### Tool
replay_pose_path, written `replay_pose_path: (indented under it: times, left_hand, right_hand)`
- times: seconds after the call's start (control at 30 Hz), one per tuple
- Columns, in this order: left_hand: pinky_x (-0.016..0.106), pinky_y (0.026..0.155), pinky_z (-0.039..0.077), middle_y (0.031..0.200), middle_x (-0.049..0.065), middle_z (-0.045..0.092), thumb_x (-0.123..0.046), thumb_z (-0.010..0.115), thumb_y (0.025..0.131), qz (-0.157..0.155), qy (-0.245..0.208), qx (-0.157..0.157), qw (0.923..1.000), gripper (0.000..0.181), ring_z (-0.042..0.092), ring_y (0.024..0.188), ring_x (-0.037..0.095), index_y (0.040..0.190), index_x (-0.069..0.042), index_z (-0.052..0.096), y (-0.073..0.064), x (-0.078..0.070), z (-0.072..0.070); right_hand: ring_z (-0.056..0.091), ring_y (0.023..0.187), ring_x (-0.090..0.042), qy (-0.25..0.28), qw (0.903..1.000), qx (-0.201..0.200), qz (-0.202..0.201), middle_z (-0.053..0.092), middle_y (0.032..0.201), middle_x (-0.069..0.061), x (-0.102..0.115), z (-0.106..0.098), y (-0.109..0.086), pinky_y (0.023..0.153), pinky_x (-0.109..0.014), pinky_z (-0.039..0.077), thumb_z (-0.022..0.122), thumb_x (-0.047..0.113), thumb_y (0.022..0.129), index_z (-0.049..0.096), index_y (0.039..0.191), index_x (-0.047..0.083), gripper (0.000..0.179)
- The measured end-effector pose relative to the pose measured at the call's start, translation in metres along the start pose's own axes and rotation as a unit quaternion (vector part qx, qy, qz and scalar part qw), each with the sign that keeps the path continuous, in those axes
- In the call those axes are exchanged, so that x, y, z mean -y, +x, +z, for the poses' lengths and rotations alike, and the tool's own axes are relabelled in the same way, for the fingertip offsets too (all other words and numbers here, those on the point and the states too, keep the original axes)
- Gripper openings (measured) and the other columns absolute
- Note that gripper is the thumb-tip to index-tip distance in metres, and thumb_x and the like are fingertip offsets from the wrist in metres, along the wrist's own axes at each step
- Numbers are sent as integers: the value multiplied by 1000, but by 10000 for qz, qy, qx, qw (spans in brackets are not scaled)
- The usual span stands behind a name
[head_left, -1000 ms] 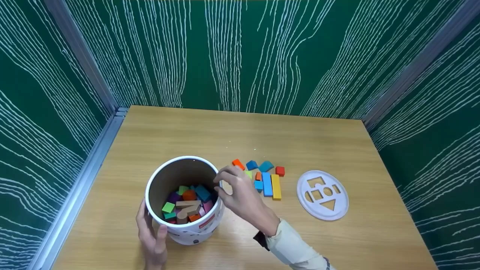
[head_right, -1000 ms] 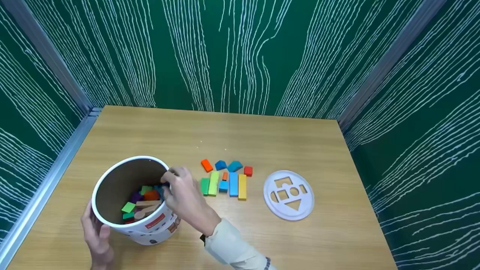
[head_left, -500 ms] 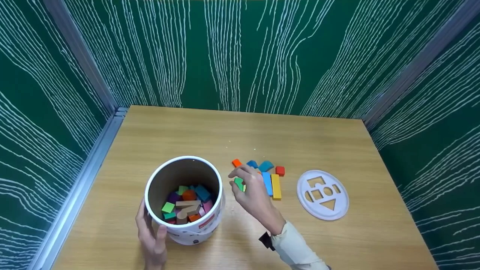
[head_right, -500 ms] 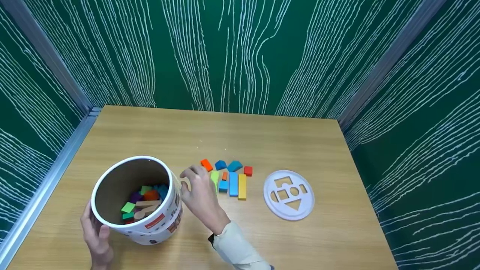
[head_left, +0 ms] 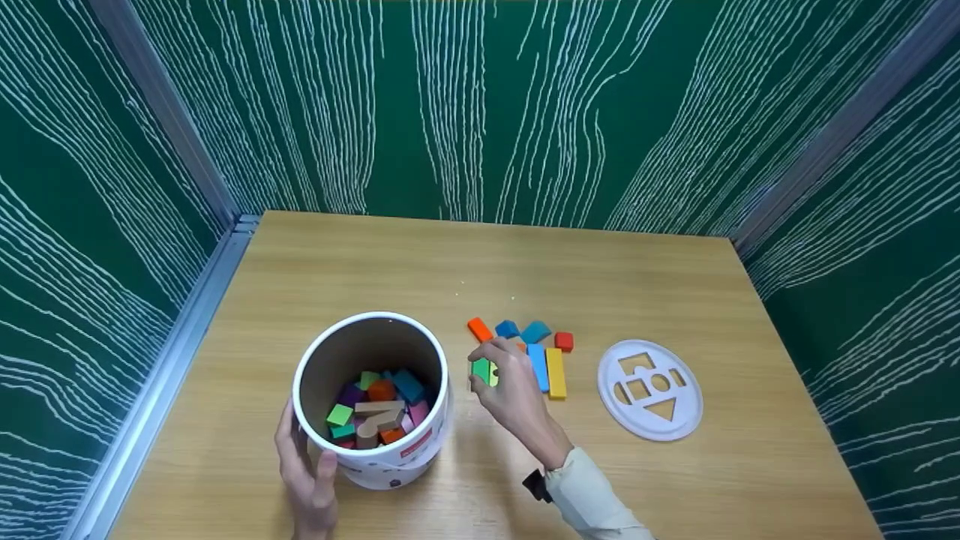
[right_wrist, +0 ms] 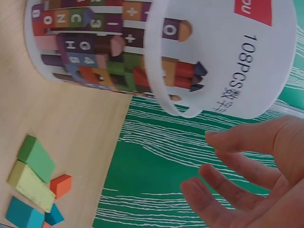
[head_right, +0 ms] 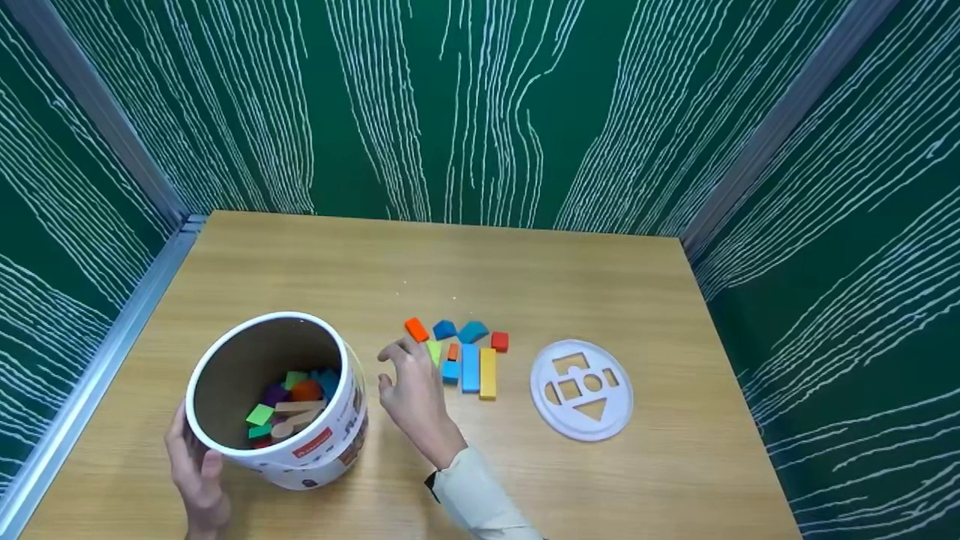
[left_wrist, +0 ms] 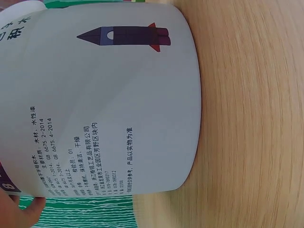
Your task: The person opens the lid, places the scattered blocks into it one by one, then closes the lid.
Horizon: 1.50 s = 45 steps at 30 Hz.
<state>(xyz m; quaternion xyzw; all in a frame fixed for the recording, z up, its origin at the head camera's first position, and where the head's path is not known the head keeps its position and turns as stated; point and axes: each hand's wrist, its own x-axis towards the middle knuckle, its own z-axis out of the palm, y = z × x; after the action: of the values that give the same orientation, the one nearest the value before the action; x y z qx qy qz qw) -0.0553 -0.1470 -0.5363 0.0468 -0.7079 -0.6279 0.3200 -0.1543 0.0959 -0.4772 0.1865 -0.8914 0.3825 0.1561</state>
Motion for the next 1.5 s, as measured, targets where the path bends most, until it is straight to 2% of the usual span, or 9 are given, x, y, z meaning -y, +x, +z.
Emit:
replay_pose_path:
  times: [0.1,0.23,0.37,0.57,0.87,1.1,1.5]
  left_hand:
    - [28,110,25,148,12,34,-5,49,85,43,-104,35,9999,64,32,132,19,146,-7,30,0,3,0]
    - [25,109,26,148,11,33,-7,49,86,-29,49,36,10000,63,32,132,17,146,-8,29,0,4,0]
    - [25,108,26,148,10,34,-8,50,86,-140,119,19,9998,64,32,132,16,147,-10,30,0,3,0]
    - [25,108,26,147,10,35,-8,50,86,-138,184,-7,9997,64,33,131,16,146,-10,30,0,1,0]
    - [24,107,27,147,8,35,-9,51,86,-143,256,-10,9996,64,33,130,16,147,-11,30,1,1,-1]
    - [29,111,24,148,14,33,-3,50,83,123,-70,46,9999,67,31,134,19,146,-4,29,1,4,-1]
    - [25,110,26,149,10,33,-6,52,85,-112,195,-1,9997,66,32,132,17,147,-9,29,1,2,-1]
  right_hand:
    - [57,83,-20,-58,9999,24,84,62,90,-2,-6,5,-2,63,-28,50,77,-3,68,70,84,6,19]
    - [57,82,-20,-115,9996,82,261,63,91,-4,-13,11,-4,65,-30,51,77,-2,68,71,86,4,20]
    - [59,85,-24,-37,9990,79,432,64,92,-5,-19,17,-7,70,-35,54,77,-4,68,71,88,5,23]
    - [60,89,-22,-126,9987,9,495,65,92,-4,-26,25,-9,79,-39,52,77,-4,66,70,84,7,22]
    - [61,86,-26,-218,9972,121,709,64,89,-8,-36,37,-12,77,-41,53,77,-4,66,71,84,2,19]
    - [61,86,-27,-308,9964,138,783,65,88,-9,-45,44,-19,73,-40,52,76,-4,67,70,83,3,18]
    - [60,90,-31,-110,9874,686,1423,64,94,-12,-54,57,-19,77,-42,54,70,-8,70,69,91,-3,21]
